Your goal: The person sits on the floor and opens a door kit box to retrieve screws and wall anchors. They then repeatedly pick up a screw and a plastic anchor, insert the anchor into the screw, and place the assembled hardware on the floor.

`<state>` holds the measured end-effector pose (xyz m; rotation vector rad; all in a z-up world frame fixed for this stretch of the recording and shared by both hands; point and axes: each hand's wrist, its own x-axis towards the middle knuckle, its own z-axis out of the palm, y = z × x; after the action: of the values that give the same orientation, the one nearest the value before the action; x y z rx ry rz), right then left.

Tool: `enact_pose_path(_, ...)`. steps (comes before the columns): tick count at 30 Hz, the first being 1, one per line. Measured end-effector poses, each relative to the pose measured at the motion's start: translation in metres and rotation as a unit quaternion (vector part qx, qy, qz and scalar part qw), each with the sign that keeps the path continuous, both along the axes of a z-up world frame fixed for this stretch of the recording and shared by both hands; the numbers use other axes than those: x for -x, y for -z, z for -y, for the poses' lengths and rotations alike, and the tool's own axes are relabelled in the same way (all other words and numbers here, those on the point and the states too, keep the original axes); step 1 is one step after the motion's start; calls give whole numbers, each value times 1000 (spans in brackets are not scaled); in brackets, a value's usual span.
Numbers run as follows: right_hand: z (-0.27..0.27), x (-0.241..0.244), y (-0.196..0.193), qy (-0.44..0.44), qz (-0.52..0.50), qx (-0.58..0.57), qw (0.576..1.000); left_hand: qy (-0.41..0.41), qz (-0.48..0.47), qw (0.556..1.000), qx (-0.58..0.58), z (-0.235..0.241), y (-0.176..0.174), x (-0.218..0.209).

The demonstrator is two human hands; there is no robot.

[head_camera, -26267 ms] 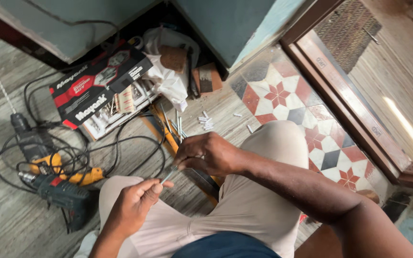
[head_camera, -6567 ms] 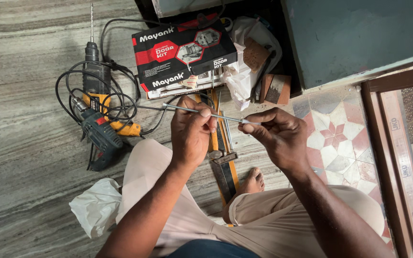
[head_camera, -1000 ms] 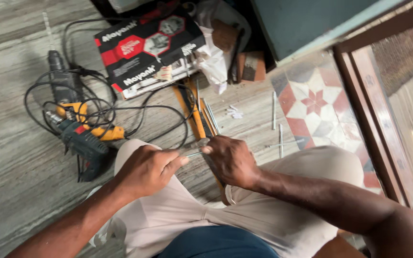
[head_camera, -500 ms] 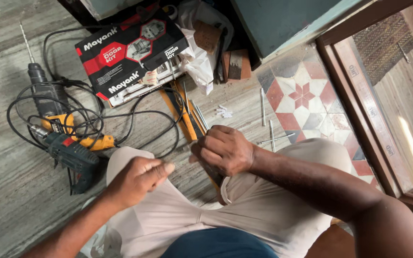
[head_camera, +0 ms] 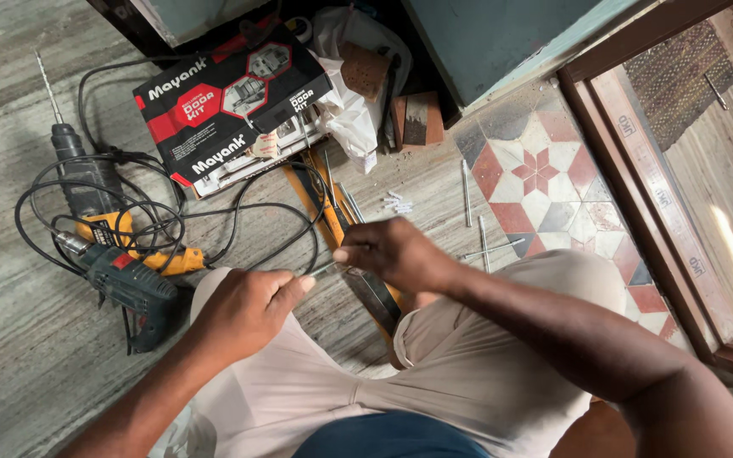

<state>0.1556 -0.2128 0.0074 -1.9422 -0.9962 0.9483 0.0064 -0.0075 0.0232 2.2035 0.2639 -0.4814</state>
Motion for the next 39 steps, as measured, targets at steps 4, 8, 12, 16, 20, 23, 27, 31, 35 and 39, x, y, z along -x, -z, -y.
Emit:
enact_pose_path(4, 9, -35, -1, 19, -106, 39, 993, -73, 48, 985, 150, -2, 30, -1)
enact_pose_path(8, 24, -68, -1, 81, -125, 43, 988, -256, 48, 922, 288, -5, 73, 1)
enact_pose_path(12, 65, -117, 10, 182, -166, 49, 968, -419, 21, 803, 423, -3, 123, 18)
enact_pose_path(16, 128, -173, 57, 265, -247, 76, 929, -478, -50, 738, 474, 18, 165, 37)
enact_pose_path(20, 191, -188, 151, 358, -376, 26, 854, -460, -100, 761, 447, 35, 190, 52)
enact_pose_path(23, 232, -185, 226, 427, -400, 56, 809, -447, -94, 788, 413, 41, 203, 56)
enact_pose_path(27, 262, -159, 296, 486, -450, 13, 749, -427, -90, 820, 370, 44, 215, 57)
enact_pose_path(31, 261, -135, 320, 512, -424, 19, 747, -406, -98, 835, 358, 45, 223, 52)
enact_pose_path(35, 264, -132, 312, 387, -139, 272, 870, -384, -95, 848, 352, 46, 228, 42)
enact_pose_path(39, 286, -153, 284, 284, 51, 356, 889, -375, -114, 851, 349, 52, 233, 29)
